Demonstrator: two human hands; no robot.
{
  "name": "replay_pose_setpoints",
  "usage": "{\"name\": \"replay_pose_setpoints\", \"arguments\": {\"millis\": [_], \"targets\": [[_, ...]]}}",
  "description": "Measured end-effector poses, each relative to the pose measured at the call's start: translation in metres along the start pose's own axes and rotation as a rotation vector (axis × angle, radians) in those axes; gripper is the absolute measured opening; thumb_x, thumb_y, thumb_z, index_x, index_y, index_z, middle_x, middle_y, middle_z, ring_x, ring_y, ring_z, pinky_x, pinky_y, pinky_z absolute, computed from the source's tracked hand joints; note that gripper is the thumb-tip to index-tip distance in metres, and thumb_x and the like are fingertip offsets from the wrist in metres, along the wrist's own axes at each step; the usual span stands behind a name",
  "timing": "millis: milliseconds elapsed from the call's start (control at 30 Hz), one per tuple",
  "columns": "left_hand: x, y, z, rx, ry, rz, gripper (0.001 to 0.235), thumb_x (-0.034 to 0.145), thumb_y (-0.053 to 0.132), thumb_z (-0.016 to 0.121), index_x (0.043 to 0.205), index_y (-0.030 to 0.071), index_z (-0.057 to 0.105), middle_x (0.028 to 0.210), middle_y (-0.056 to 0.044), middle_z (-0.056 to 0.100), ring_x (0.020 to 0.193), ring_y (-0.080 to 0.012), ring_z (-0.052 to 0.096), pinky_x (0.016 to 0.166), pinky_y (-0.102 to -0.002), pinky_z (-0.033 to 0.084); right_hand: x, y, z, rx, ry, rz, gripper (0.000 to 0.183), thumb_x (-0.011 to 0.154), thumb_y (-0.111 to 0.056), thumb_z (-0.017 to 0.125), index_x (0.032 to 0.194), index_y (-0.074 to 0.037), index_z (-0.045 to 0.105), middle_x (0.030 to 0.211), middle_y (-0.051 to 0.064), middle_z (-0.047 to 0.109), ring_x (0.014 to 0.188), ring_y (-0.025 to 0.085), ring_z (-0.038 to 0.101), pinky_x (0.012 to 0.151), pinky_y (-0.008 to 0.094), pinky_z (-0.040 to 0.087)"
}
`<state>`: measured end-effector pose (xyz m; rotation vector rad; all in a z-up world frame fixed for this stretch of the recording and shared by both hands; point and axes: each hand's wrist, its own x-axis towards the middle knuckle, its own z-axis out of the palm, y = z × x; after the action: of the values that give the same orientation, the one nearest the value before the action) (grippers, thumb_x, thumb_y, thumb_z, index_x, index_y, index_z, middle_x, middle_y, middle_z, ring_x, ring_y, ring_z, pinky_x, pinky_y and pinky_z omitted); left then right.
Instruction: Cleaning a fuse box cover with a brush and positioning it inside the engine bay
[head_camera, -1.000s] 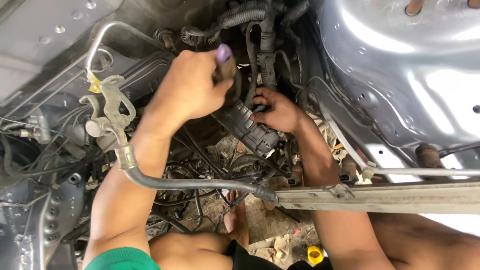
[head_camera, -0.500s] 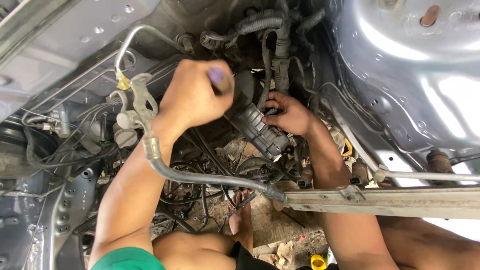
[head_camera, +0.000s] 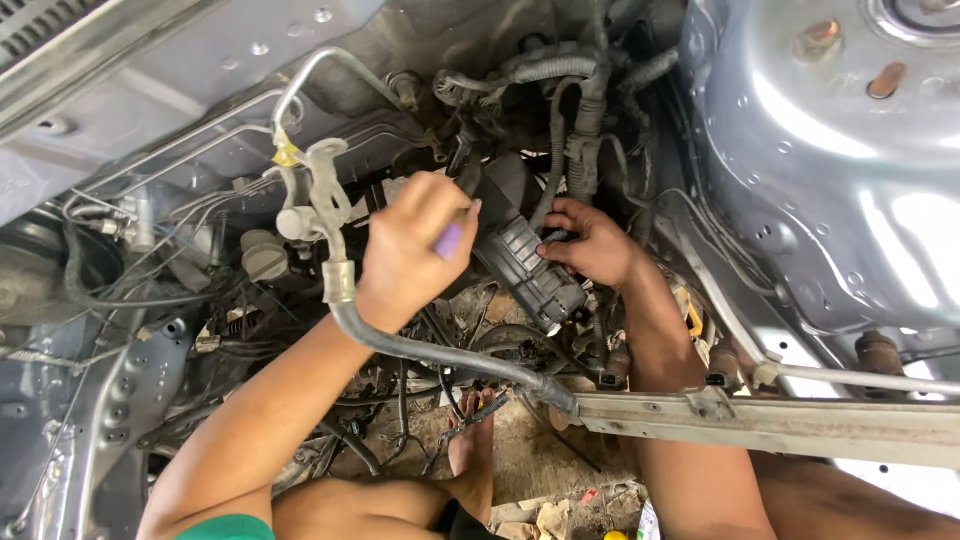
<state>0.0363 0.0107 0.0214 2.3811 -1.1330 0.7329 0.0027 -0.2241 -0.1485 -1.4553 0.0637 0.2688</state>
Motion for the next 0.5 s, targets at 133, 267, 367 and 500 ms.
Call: {"name": "replay_pose_setpoints", "arguments": {"millis": [133,267,367,500], "targets": [[0.010,-0.001,-0.028,-0.251,0.107,-0.092,0.014,0.091,0.008,0.079,0.090,0.014,0.066,0.079,-0.003,0.066,0.072,-0.0254,0.073,0.066,-0.030,0.059,-0.002,-0.006,0.000,0.026,0.028,0.014,0.083,0.080,0.000,0.080,0.149,0.011,0.035,0.128,0.021,0.066,0.061,0.014,0.064,0.045,0.026,0.050],[-0.012,-0.011,-0.021,-0.378,0.112,-0.185,0.013,0.089,0.005,0.080,0.092,0.014,0.071,0.087,-0.006,0.070,0.085,-0.0295,0.075,0.077,-0.036,0.059,0.005,0.016,-0.004,0.035,0.011,0.000,0.081,0.082,-0.003,0.079,0.149,0.008,0.036,0.127,0.015,0.065,0.060,0.010,0.062,0.044,0.022,0.050],[-0.029,-0.015,-0.017,-0.418,0.037,-0.383,0.022,0.084,0.011,0.084,0.097,0.008,0.066,0.082,-0.014,0.072,0.083,-0.0377,0.074,0.077,-0.045,0.059,0.003,0.012,-0.003,0.040,0.022,0.032,0.082,0.081,-0.002,0.081,0.148,0.010,0.034,0.128,0.018,0.064,0.064,0.010,0.063,0.046,0.021,0.049],[-0.036,-0.029,-0.023,-0.371,-0.055,-0.187,0.017,0.090,0.018,0.077,0.094,0.013,0.062,0.091,-0.014,0.069,0.081,-0.0378,0.072,0.074,-0.046,0.059,0.004,0.008,-0.002,-0.003,0.041,0.041,0.076,0.082,-0.003,0.080,0.146,0.005,0.040,0.125,0.014,0.064,0.069,0.011,0.064,0.048,0.022,0.050]]}}
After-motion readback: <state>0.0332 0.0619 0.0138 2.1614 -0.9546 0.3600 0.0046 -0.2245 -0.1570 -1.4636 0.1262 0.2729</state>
